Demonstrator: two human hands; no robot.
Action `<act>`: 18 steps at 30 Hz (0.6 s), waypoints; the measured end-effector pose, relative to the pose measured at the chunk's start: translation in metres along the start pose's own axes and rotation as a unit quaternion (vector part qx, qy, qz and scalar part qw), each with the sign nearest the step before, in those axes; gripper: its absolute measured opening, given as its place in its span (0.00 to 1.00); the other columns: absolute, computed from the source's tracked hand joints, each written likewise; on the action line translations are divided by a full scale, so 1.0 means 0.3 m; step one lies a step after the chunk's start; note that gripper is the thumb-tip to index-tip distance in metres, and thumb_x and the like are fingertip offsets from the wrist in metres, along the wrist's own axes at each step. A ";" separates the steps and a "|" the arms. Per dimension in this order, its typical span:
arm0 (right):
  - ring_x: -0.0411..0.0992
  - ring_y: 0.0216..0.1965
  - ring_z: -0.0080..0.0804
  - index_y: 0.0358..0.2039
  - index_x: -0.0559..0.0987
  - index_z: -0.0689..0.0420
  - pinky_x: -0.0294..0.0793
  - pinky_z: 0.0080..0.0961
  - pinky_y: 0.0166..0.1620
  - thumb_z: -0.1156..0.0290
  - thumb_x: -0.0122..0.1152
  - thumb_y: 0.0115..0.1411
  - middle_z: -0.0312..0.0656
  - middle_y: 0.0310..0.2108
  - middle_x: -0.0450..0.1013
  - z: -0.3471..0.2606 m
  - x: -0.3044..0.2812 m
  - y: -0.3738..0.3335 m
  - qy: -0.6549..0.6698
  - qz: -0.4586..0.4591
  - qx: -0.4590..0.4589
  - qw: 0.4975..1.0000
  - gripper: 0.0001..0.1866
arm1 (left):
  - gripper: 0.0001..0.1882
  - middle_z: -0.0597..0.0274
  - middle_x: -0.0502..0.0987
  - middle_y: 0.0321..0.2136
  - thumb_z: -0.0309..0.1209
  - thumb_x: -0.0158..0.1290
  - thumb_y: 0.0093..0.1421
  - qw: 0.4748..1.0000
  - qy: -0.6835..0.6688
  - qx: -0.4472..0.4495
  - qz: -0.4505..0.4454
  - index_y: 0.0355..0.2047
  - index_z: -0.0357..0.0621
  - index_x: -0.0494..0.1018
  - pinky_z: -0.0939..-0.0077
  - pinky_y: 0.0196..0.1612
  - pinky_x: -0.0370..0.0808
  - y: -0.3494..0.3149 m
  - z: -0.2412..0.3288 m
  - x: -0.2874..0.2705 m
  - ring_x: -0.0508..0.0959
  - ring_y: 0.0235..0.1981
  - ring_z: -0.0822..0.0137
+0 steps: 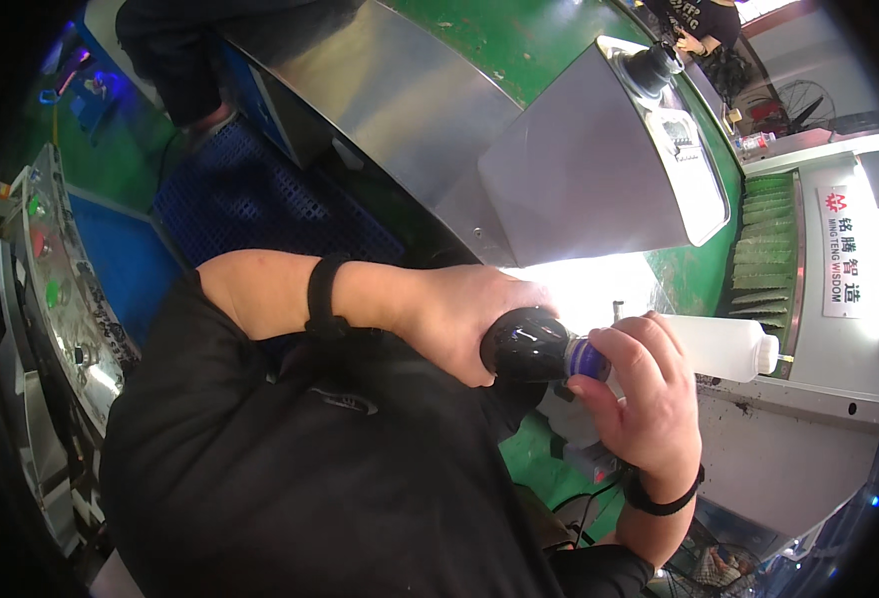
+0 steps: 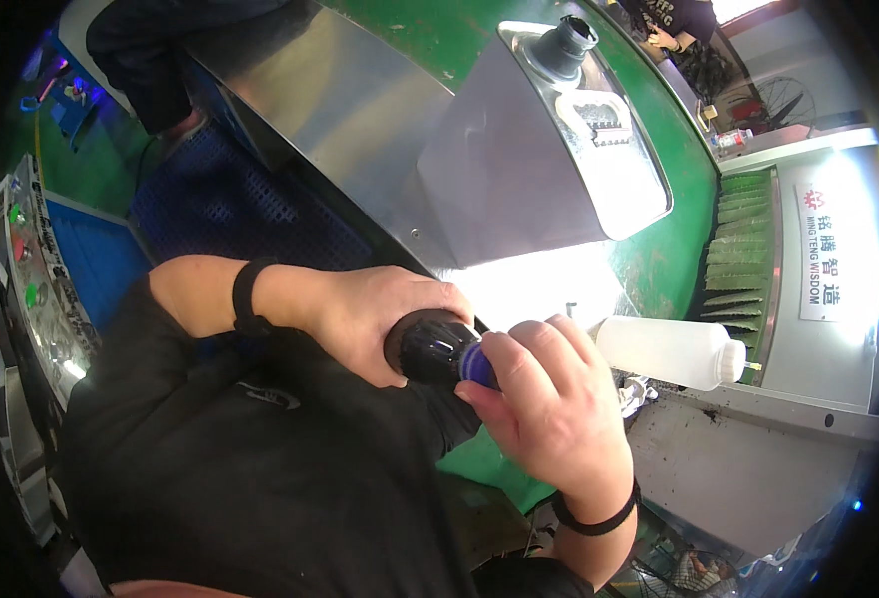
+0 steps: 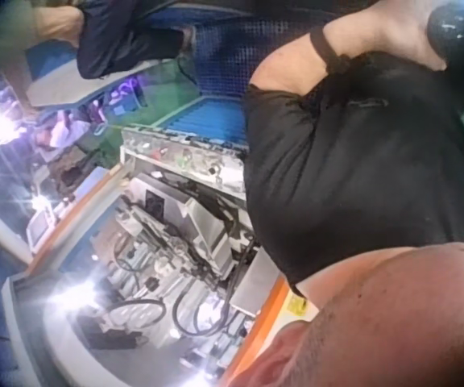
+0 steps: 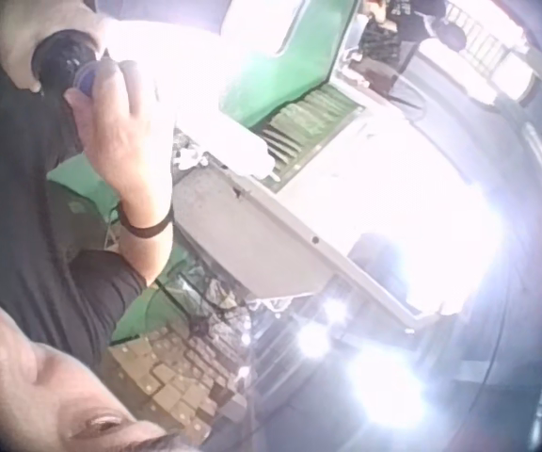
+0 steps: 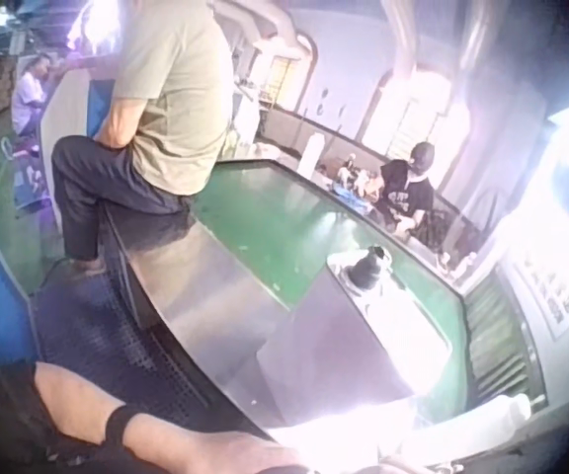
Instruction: Pouring liquid from large metal and plastic containers into smaller plastic bottles.
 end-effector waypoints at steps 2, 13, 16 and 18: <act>0.69 0.31 0.42 0.41 0.76 0.59 0.71 0.37 0.36 0.72 0.71 0.48 0.43 0.32 0.70 0.008 0.020 0.007 0.016 -0.001 -0.012 1.000 0.20 | 0.35 0.55 0.78 0.40 0.26 0.66 0.40 0.995 -0.032 -0.087 -0.040 0.51 0.42 0.67 0.65 0.44 0.76 -0.003 0.015 -0.011 0.80 0.41 0.56; 0.74 0.33 0.39 0.40 0.79 0.56 0.77 0.34 0.38 0.74 0.73 0.45 0.39 0.35 0.74 0.020 -0.001 0.034 0.135 -0.019 -0.037 0.990 0.19 | 0.38 0.58 0.76 0.42 0.26 0.68 0.41 0.971 -0.154 -0.145 -0.108 0.54 0.41 0.66 0.68 0.48 0.75 -0.045 0.001 -0.012 0.78 0.45 0.64; 0.73 0.30 0.38 0.38 0.75 0.57 0.74 0.33 0.33 0.68 0.75 0.45 0.39 0.29 0.72 0.020 0.016 0.038 0.052 -0.028 -0.022 0.998 0.21 | 0.37 0.57 0.77 0.41 0.26 0.68 0.41 0.977 -0.132 -0.137 -0.094 0.53 0.41 0.66 0.67 0.46 0.75 -0.042 -0.003 -0.011 0.78 0.43 0.61; 0.72 0.30 0.38 0.36 0.75 0.57 0.73 0.33 0.32 0.69 0.74 0.46 0.39 0.28 0.71 0.014 0.030 0.036 0.006 -0.030 -0.041 0.999 0.19 | 0.37 0.57 0.77 0.40 0.26 0.68 0.41 0.981 -0.113 -0.130 -0.084 0.53 0.41 0.66 0.67 0.46 0.76 -0.044 0.000 -0.011 0.79 0.42 0.60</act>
Point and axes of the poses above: each hand's wrist, its own y-axis towards the middle knuckle, its own x-axis out of the palm, z = x × y, the point moved 1 cm from there along y, towards the middle knuckle
